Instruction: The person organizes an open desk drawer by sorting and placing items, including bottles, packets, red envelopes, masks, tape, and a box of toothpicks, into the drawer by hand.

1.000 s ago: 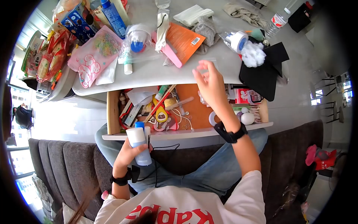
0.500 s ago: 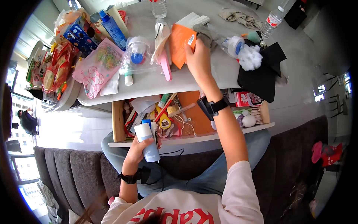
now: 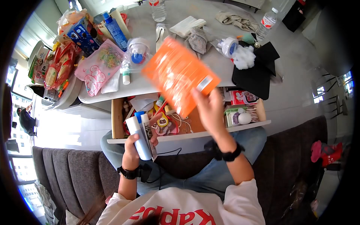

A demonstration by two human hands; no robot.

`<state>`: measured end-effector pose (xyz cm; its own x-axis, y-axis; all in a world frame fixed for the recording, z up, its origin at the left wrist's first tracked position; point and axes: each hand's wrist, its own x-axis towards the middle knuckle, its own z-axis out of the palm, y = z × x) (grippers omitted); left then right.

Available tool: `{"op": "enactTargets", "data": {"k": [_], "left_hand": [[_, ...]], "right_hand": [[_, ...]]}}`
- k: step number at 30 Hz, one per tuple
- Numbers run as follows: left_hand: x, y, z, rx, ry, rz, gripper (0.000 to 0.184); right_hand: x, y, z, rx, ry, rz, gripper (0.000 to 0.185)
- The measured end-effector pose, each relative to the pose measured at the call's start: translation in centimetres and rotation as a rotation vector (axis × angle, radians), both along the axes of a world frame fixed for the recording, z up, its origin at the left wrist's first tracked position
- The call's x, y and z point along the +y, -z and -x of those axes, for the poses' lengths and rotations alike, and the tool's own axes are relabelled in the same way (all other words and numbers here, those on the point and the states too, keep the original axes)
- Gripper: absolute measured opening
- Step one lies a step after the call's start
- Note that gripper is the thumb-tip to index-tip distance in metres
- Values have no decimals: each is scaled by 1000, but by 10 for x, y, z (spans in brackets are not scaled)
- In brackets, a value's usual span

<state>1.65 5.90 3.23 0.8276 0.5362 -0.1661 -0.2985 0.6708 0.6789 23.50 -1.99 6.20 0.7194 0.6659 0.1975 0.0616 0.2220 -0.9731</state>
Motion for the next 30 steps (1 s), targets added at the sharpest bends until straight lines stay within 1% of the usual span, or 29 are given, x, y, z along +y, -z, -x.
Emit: {"op": "enactTargets", "data": {"k": [1,2,3,4,5,7,8,9,10,11,13,14,16,17,18,19,20,23,25,27,28,29,30], "left_hand": [[-1,-5,-5,-45,-23,22,81],[0,-2,-3,-82,0,42,81],[2,3,0,-118,25,63,81],[2,6,1,-132,25,96,80],[0,6,2,-100,-36,100,82],[-4,2,11,-28,-84,88,82],[-3,4,19,-28,-31,89,81],[-5,3,24,10,-54,71,80],[-7,1,30,26,-56,55,81],[-8,0,34,35,-61,38,82],[-11,-5,39,95,-94,-82,83],[-14,-10,41,75,-76,-75,83],[-12,-13,42,136,78,-165,83],[-10,-14,42,168,153,-211,83],[-10,-15,41,174,225,-185,85],[-12,-17,39,180,228,-187,85],[-16,-17,35,180,231,-188,84],[-22,-15,30,167,217,-178,85],[-28,-15,23,166,177,-172,87],[-31,-16,17,187,156,-230,89],[-32,-16,13,195,145,-258,90],[-33,-17,10,190,139,-259,89],[-33,-17,7,185,134,-261,89]], "right_hand": [[-9,2,19,62,-126,-47,24],[-18,10,32,95,-209,-11,23],[-23,6,45,129,-269,12,23],[-30,15,50,106,-373,57,28],[-32,12,54,134,-409,128,30],[-36,13,56,173,-524,170,33],[-36,16,53,-13,-554,202,35],[-38,19,51,-196,-580,239,37],[-38,16,56,-101,-552,167,40],[-39,20,56,0,-543,177,37],[-37,15,51,252,-558,73,33],[-38,10,46,253,-548,100,30],[-38,-1,36,258,-539,152,25],[-40,-2,32,183,-577,210,22],[-42,-2,29,108,-614,268,18],[-44,-2,27,35,-649,323,15],[-45,2,29,-6,-590,296,12],[-55,-2,19,-108,-601,337,13],[-66,-9,0,-296,-511,339,14],[-75,3,-43,-137,-182,246,17],[-83,14,-79,-203,33,200,20],[-97,8,-109,-244,302,346,28],[-110,41,-159,-311,594,320,40]]}}
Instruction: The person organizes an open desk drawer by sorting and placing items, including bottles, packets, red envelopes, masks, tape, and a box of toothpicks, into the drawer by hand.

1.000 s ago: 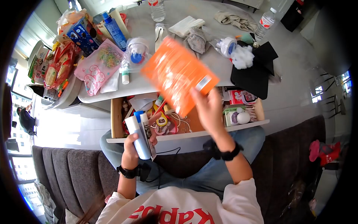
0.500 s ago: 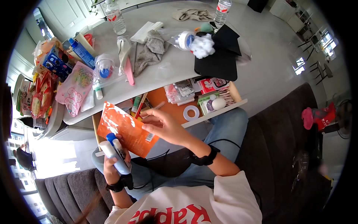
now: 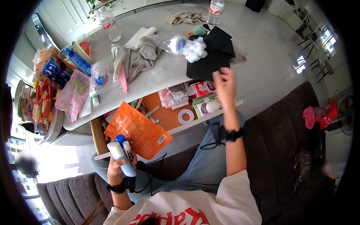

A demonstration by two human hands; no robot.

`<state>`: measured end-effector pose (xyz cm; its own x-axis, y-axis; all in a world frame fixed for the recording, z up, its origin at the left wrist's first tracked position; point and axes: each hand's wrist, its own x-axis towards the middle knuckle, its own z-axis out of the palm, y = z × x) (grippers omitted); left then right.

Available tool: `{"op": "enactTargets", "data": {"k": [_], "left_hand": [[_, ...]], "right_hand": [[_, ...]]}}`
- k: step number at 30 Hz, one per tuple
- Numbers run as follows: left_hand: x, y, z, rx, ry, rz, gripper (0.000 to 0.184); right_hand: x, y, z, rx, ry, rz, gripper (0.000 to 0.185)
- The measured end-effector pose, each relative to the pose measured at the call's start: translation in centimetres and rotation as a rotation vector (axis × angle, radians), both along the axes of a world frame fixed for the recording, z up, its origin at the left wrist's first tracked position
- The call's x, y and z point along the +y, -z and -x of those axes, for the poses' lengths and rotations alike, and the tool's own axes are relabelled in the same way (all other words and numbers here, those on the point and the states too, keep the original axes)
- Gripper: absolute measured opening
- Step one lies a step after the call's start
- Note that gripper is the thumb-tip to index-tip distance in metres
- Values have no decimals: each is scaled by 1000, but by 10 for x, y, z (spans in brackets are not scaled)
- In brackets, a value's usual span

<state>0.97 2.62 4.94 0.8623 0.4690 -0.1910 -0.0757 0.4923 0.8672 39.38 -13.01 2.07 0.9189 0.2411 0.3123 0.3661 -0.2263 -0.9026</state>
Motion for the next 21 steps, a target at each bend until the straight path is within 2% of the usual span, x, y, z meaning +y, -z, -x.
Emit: {"op": "enactTargets", "data": {"k": [2,5,9,11,16,21], "left_hand": [[1,0,-6,0,4,0,88],[0,2,-12,22,9,2,87],[0,-2,-22,51,-37,-10,87],[3,0,-18,48,-67,13,88],[13,-3,-2,20,-191,23,90],[20,1,32,-28,-352,2,92]], "right_hand": [[-34,44,-81,-193,421,158,49],[-44,11,-95,724,-124,-91,48],[-32,28,-107,699,-314,-33,40],[-22,0,-96,653,-336,-71,38],[-7,-88,-86,507,-269,187,29],[10,-129,-73,370,-205,257,26]]}}
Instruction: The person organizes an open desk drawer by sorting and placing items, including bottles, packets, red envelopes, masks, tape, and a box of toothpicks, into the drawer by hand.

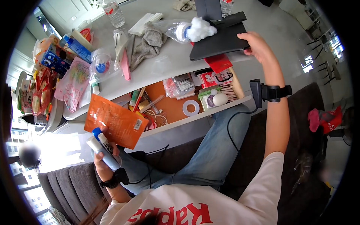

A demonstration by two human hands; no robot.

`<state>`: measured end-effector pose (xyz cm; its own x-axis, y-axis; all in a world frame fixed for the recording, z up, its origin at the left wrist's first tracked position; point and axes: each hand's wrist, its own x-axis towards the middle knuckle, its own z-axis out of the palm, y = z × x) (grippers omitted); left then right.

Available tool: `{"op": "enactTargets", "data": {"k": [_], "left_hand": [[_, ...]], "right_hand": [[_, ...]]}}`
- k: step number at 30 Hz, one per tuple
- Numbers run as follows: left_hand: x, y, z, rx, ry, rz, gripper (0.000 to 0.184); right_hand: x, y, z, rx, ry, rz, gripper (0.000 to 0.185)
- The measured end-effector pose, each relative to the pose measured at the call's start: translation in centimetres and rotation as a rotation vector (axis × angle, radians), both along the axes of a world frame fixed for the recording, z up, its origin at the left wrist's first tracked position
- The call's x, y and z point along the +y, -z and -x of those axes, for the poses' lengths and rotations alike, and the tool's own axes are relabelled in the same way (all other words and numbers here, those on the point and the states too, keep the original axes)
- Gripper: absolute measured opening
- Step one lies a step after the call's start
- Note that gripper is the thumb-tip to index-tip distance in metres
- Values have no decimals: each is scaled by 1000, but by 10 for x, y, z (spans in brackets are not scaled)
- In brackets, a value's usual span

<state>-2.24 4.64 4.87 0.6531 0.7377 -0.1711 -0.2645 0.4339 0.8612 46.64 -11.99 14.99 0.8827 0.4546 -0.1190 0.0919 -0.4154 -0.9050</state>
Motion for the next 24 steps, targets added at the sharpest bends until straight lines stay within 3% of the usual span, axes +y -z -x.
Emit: {"op": "enactTargets", "data": {"k": [1,10,14,24], "left_hand": [[-3,-4,6,3,-74,1,91],[1,-22,50,-20,-180,-113,85],[-2,-10,57,-31,-137,-38,88],[-5,-7,56,12,-14,-94,82]], "right_hand": [[-4,1,-12,37,-97,5,26],[-6,-37,16,-209,72,92,32],[-14,-38,18,-240,103,50,32],[-78,-10,-16,73,264,-287,28]]}}
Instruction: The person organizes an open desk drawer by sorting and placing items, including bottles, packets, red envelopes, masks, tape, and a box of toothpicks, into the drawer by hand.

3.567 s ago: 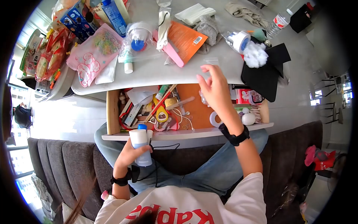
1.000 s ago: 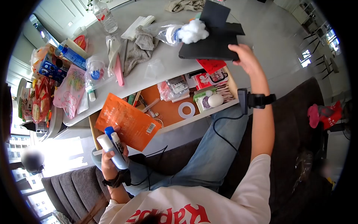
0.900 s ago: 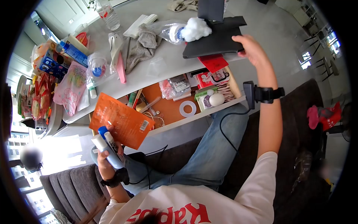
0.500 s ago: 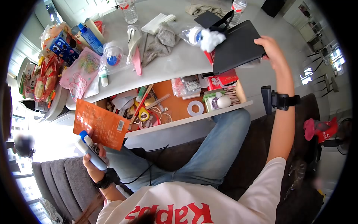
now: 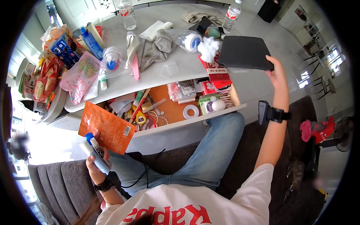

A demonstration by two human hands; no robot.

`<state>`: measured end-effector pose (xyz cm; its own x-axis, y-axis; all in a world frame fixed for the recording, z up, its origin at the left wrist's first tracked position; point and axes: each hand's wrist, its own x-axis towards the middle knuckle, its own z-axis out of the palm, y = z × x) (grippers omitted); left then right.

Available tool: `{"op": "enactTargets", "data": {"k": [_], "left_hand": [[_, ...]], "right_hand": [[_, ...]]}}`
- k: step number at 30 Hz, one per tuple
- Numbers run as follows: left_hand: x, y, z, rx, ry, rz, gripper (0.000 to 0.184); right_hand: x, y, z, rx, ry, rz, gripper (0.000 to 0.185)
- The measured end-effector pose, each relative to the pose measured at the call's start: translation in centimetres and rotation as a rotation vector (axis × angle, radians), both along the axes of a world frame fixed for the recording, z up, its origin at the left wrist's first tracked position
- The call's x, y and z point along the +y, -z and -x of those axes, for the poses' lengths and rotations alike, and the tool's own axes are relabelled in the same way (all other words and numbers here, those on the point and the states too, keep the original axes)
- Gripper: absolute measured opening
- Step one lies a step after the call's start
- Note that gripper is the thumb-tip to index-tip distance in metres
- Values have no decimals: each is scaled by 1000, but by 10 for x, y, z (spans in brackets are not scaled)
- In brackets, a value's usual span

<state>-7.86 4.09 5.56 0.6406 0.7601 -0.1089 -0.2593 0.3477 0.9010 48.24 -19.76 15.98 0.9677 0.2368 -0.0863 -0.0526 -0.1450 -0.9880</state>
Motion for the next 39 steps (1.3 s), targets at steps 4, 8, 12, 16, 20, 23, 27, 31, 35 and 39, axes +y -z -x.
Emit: {"op": "enactTargets", "data": {"k": [4,8,12,16,20,23,27,31,35,39], "left_hand": [[1,0,-8,25,-26,16,83],[-1,1,-20,48,-43,44,83],[-5,-9,-36,48,-12,79,85],[-6,-3,-51,93,-22,32,85],[-12,-5,-70,106,-56,25,83],[-12,-7,-85,131,-54,39,83],[-2,7,-92,121,38,130,88],[-4,7,-100,154,83,155,88],[-6,4,-112,135,58,120,85],[1,9,-105,98,91,142,78]], "right_hand": [[-22,8,5,-48,-46,-45,33],[-42,32,-12,-65,-86,-130,37],[-48,69,-30,-20,-79,-199,40],[-53,104,-56,54,-196,-206,41],[-48,124,-72,83,-222,-230,48],[-30,123,-75,62,-266,-142,51],[-13,152,-105,-3,-307,42,53],[-5,164,-97,-160,-321,99,51],[-5,166,-82,-246,-257,200,47],[-7,165,-72,-610,-28,521,41]]}}
